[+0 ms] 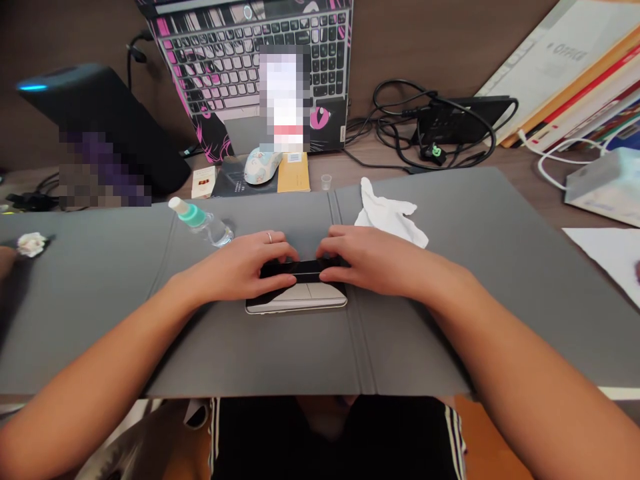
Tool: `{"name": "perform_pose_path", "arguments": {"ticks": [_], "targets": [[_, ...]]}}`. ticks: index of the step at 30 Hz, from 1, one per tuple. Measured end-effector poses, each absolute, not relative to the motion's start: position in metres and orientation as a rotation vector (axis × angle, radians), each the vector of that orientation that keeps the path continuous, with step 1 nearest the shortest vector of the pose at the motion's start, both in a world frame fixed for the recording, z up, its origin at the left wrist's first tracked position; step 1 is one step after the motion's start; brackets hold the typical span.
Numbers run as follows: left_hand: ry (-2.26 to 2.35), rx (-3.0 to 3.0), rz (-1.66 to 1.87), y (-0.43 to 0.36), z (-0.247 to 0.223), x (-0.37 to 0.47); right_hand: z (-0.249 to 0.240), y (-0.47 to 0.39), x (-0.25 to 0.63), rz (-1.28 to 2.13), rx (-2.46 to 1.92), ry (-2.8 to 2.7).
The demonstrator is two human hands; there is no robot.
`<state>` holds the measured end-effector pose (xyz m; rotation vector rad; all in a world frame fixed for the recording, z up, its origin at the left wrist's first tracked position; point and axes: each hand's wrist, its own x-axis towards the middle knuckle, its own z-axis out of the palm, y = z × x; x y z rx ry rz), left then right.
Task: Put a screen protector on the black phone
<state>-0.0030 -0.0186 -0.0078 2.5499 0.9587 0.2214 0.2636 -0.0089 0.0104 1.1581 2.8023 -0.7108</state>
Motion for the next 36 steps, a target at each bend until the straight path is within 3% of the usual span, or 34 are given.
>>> {"name": "perform_pose_path", "arguments": {"ticks": [18,26,36], "targets": [[0.956,2.51,0.252,-0.017,-0.006,-0.003,0.006,-0.008,0.265,-0.706,1.149,2.811],[1.052,2.061,0.53,-0.016,0.0,-0.004,0.004,-0.007,0.265,-0.73,1.098,2.877],[0.967,2.141,0.428,-0.013,-0.003,-0.002,0.0,-0.006,0.264,-0.709,1.137,2.866]]}}
